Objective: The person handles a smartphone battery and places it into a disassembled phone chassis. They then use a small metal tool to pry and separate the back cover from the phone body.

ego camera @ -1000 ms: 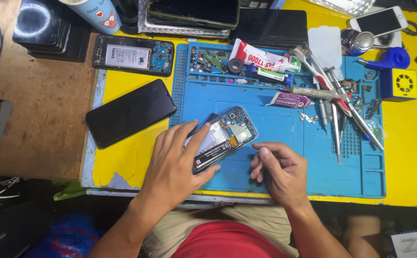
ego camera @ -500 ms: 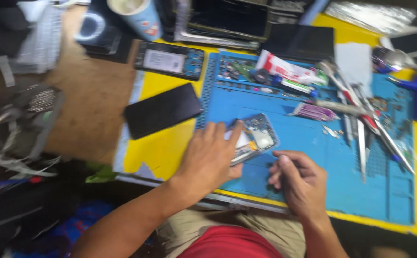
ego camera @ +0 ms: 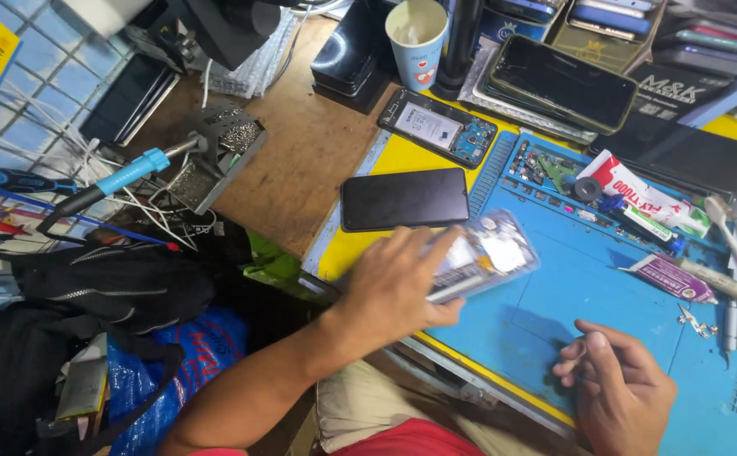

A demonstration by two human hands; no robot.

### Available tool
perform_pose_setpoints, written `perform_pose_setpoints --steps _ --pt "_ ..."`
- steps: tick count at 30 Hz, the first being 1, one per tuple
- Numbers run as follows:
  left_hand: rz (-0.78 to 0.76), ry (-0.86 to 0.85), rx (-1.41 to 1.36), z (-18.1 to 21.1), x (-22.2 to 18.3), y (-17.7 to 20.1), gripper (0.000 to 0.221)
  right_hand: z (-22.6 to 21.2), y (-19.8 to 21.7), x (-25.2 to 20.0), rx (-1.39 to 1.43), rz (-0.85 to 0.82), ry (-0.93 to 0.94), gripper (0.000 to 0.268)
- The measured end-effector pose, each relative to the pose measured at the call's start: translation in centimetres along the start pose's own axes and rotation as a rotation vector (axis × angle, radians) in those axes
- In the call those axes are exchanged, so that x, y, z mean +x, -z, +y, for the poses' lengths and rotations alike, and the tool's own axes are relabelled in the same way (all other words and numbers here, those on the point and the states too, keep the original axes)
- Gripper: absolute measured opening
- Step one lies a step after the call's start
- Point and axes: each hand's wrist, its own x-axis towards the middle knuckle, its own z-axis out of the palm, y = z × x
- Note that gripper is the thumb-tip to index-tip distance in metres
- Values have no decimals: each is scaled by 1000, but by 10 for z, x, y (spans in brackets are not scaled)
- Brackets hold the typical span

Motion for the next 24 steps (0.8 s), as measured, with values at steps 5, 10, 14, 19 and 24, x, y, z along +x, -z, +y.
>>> perform_pose_setpoints --steps 5,10,14,19,24 --pt "134 196 61 -58 -18 40 77 -7 -7 -1 -17 6 -7 24" --pt "0 541 66 -105 -19 74 79 -3 -5 2 -7 7 24 24" --pt "-4 644 91 -140 -16 63 84 -3 -4 4 -6 1 -17 25" --pt "-2 680 88 -153 -11 48 88 -5 -2 4 4 -12 -42 24" --pt "31 599 182 -165 -15 41 86 -3 0 5 -5 -52 -15 24"
